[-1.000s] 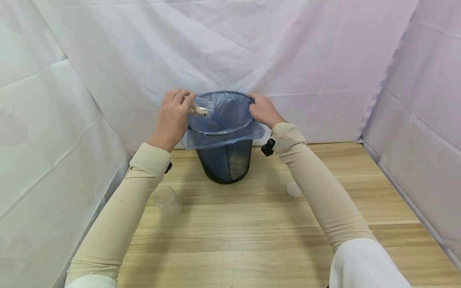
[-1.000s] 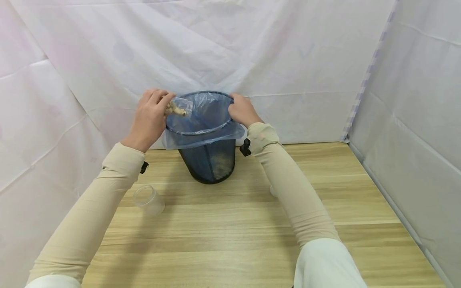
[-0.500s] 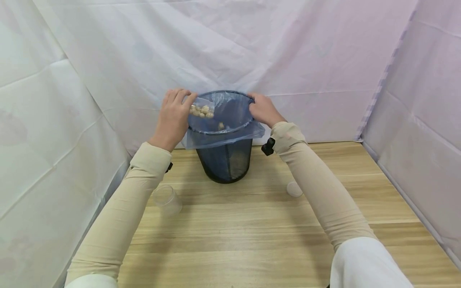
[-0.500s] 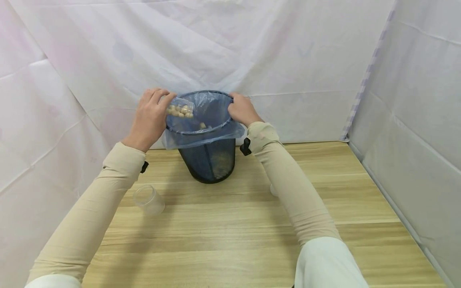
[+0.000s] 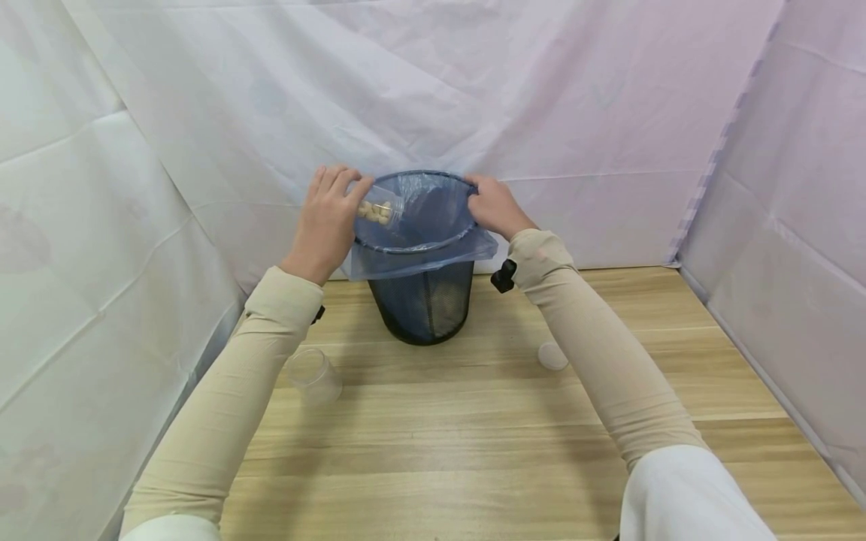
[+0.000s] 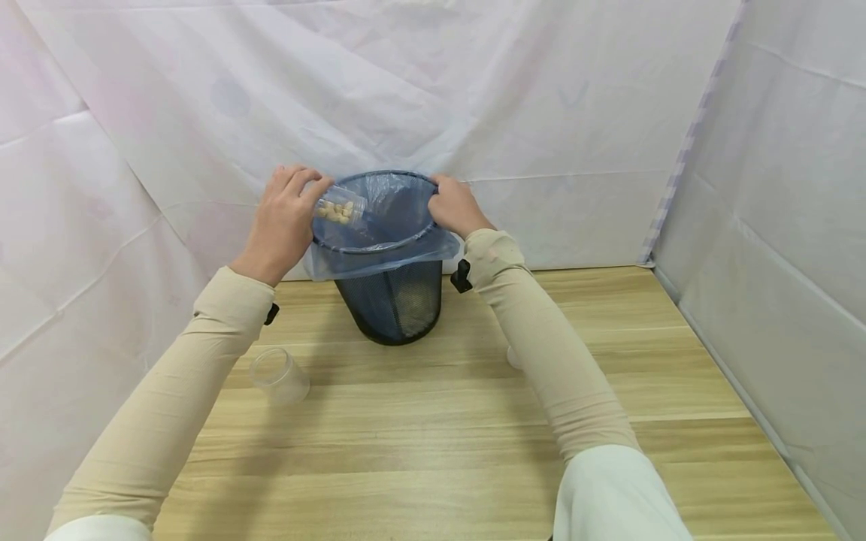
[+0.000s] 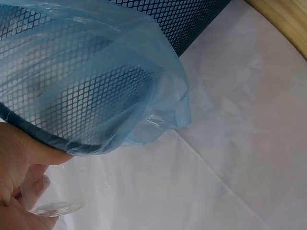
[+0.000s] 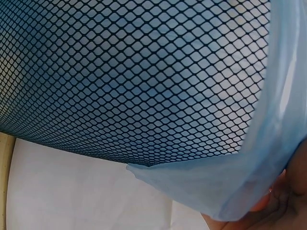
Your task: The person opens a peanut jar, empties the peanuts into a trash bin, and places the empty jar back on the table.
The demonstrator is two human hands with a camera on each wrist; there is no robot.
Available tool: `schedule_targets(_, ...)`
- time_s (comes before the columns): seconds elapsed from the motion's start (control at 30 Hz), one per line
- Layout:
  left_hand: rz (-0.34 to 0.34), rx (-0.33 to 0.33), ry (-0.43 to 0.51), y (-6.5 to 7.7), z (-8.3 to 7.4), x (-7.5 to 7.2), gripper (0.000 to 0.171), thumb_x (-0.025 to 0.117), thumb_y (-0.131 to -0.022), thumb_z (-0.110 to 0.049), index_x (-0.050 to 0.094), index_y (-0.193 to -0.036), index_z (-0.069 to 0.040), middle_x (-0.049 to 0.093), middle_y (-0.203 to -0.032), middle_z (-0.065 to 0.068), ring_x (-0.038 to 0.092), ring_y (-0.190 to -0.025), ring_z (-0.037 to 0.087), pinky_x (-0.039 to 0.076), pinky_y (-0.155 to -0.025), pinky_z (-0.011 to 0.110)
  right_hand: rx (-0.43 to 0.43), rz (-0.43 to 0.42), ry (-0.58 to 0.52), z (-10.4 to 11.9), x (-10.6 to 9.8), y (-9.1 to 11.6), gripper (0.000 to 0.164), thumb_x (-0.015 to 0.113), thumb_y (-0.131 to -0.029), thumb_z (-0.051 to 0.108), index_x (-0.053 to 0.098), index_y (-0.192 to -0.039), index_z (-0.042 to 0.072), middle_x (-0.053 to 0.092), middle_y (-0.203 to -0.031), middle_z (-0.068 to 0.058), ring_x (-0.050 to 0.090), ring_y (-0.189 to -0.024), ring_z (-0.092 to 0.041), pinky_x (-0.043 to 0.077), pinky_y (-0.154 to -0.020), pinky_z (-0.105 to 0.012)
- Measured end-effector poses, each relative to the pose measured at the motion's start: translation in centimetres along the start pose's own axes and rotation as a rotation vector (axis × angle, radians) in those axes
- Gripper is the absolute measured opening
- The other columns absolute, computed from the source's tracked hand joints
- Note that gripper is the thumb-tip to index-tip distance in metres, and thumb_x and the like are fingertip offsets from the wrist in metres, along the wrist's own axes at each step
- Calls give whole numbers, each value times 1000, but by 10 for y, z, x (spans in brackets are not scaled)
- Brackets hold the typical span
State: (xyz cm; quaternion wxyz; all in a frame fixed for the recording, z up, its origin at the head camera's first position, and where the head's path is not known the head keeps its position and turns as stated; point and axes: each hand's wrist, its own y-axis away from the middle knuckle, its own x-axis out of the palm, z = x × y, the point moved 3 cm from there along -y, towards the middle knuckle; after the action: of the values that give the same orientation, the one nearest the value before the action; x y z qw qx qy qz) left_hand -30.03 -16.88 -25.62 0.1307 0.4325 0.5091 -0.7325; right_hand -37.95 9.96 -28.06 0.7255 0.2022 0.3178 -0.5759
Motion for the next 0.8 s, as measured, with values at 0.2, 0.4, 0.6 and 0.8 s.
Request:
schedule_targets(0.2, 13, 22, -19, -1, -1, 1, 56, 50, -94, 26, 64, -142, 0, 63, -140, 25, 51, -141, 43, 29, -133, 58, 1, 0, -5, -1, 0, 0, 59, 29, -111, 10, 33, -170, 9, 37, -174, -14, 34, -53, -11, 42, -70, -35)
schedule_targets(0.4, 35, 21, -20, -1, -1, -1, 55, 53, -95, 25, 65, -143, 0, 62, -142, 24, 50, -143, 43, 28, -133, 59, 2, -4, 6, 0, 0, 0, 60, 29, -110, 10, 34, -170, 9, 37, -174, -14, 34, -55, -12, 43, -73, -36)
schedule_targets(0.6, 38, 28, -36, -2, -2, -1, 52, 52, -97, 24, 66, -141, 0, 63, -141, 24, 51, -142, 42, 29, -133, 58, 2, 3, 4, 1, 1, 1, 59, 28, -111, 11, 33, -170, 9, 37, -175, -13, 35, -54, -11, 43, -73, -36)
schedule_targets(0.8, 22, 43, -48, -2, -4, -1, 47, 50, -100, 23, 67, -137, -1, 65, -138, 23, 52, -140, 42, 29, -133, 58, 0, 3, 4, 3, 0, 2, 59, 29, -111, 11, 33, -170, 9, 36, -175, -14, 39, -60, -14, 44, -79, -38)
